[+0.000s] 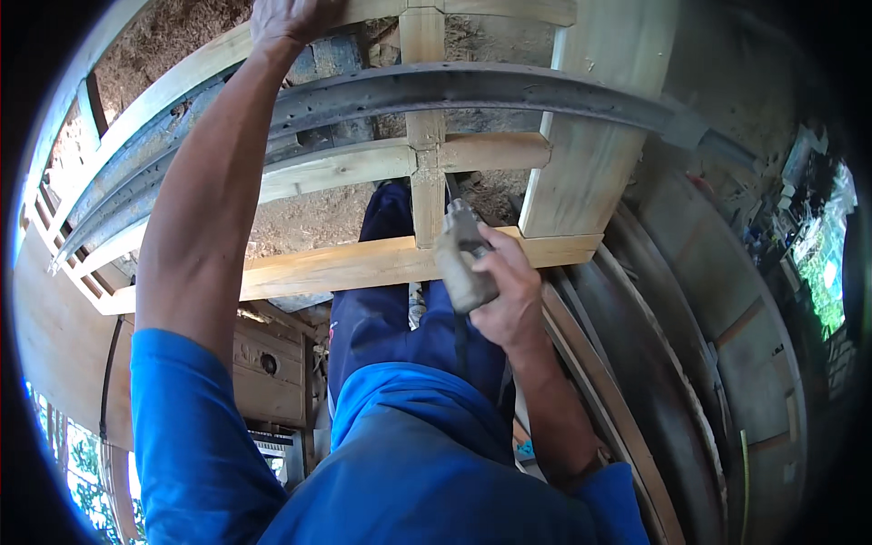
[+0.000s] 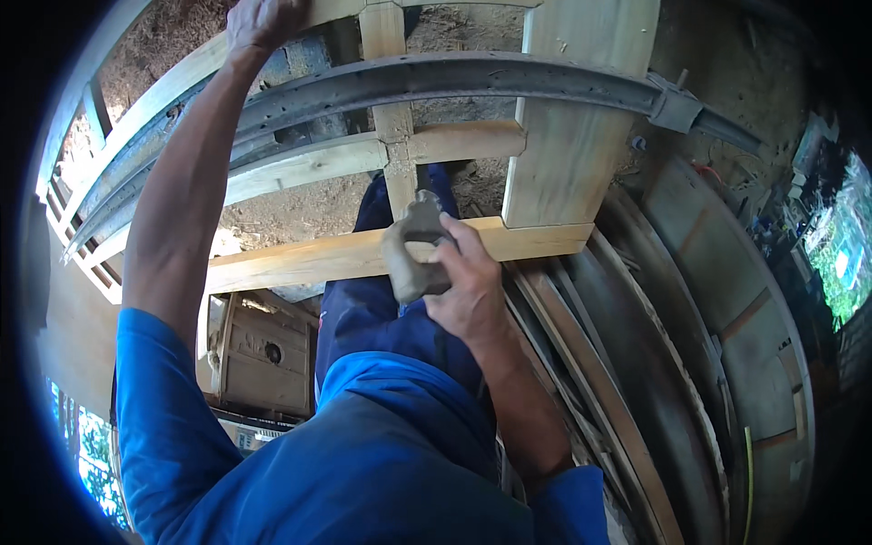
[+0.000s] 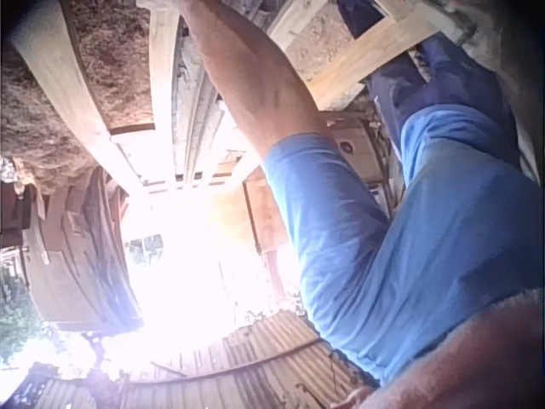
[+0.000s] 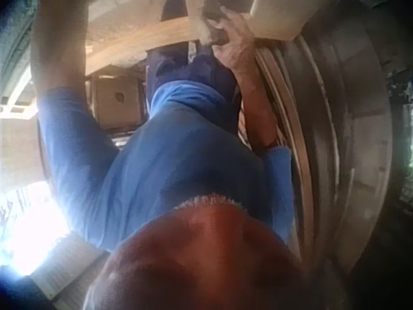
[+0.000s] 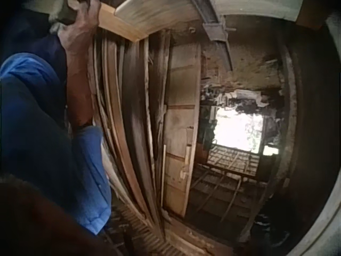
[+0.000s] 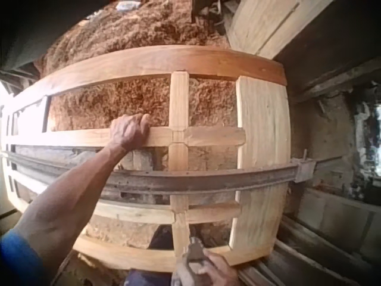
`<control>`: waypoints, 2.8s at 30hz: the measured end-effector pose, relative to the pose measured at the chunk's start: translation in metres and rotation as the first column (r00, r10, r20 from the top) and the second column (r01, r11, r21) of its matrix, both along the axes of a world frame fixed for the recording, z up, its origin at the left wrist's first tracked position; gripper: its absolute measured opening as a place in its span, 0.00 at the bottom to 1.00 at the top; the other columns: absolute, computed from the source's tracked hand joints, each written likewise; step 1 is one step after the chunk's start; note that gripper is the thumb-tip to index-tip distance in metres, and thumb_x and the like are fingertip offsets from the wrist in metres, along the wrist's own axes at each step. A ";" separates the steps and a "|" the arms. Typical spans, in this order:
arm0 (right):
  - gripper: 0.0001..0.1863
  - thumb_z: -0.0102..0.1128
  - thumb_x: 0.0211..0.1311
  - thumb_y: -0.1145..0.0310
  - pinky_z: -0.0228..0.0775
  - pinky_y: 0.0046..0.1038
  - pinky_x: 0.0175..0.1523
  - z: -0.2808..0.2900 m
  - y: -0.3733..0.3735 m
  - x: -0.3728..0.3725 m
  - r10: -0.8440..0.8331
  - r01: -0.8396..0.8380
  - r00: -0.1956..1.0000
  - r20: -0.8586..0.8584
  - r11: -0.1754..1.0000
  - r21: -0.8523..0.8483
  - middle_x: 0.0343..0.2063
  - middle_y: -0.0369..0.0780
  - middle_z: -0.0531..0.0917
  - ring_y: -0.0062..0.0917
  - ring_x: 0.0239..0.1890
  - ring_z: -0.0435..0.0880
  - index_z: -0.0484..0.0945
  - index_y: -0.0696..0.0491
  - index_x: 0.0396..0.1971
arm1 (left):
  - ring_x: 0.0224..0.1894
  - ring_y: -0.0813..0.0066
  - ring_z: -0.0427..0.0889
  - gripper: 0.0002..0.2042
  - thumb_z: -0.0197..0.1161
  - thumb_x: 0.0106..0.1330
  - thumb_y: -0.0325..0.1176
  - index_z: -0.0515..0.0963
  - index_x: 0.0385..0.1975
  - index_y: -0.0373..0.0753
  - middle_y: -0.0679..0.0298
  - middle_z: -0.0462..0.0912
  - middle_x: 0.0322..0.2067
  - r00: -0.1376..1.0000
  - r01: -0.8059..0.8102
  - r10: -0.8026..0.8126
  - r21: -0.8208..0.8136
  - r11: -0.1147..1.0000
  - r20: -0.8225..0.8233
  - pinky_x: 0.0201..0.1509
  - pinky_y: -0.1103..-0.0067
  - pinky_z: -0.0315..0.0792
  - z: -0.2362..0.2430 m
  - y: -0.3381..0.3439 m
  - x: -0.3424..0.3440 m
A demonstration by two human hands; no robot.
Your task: The person assembles a wooden frame by positioning wooden slats, hammering them together, and using a saw to cut excess wood from the joints.
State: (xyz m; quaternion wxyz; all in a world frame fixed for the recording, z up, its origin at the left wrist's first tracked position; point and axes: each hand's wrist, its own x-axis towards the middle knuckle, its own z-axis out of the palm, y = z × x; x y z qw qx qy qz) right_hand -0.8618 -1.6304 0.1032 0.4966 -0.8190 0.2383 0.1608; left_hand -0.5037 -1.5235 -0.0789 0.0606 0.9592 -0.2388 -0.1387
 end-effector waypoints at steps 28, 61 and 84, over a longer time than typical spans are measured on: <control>0.16 0.72 0.34 0.78 0.75 0.37 0.56 -0.008 0.013 0.012 -0.076 0.076 0.997 -0.006 0.997 -0.013 0.52 0.56 0.78 0.49 0.54 0.81 0.75 0.58 0.27 | 0.34 0.46 0.85 0.20 0.45 0.70 0.46 0.81 0.28 0.42 0.50 0.85 0.29 0.999 0.043 -0.041 -0.059 0.997 0.032 0.40 0.56 0.77 0.001 0.007 0.004; 0.20 0.72 0.30 0.79 0.77 0.41 0.55 0.002 0.018 0.006 -0.055 0.056 0.998 0.036 0.998 -0.037 0.54 0.57 0.75 0.52 0.52 0.80 0.76 0.57 0.30 | 0.33 0.44 0.84 0.22 0.45 0.71 0.48 0.82 0.26 0.40 0.47 0.84 0.28 1.000 0.022 -0.022 0.002 1.000 0.007 0.41 0.55 0.76 0.001 -0.001 0.005; 0.18 0.68 0.31 0.80 0.76 0.39 0.55 0.037 0.009 0.004 -0.032 0.033 0.999 0.035 0.999 -0.024 0.55 0.56 0.76 0.51 0.52 0.80 0.75 0.57 0.29 | 0.46 0.46 0.83 0.29 0.38 0.71 0.60 0.83 0.45 0.48 0.47 0.85 0.39 0.996 0.051 -0.047 0.051 0.997 -0.081 0.53 0.57 0.74 -0.022 0.017 0.020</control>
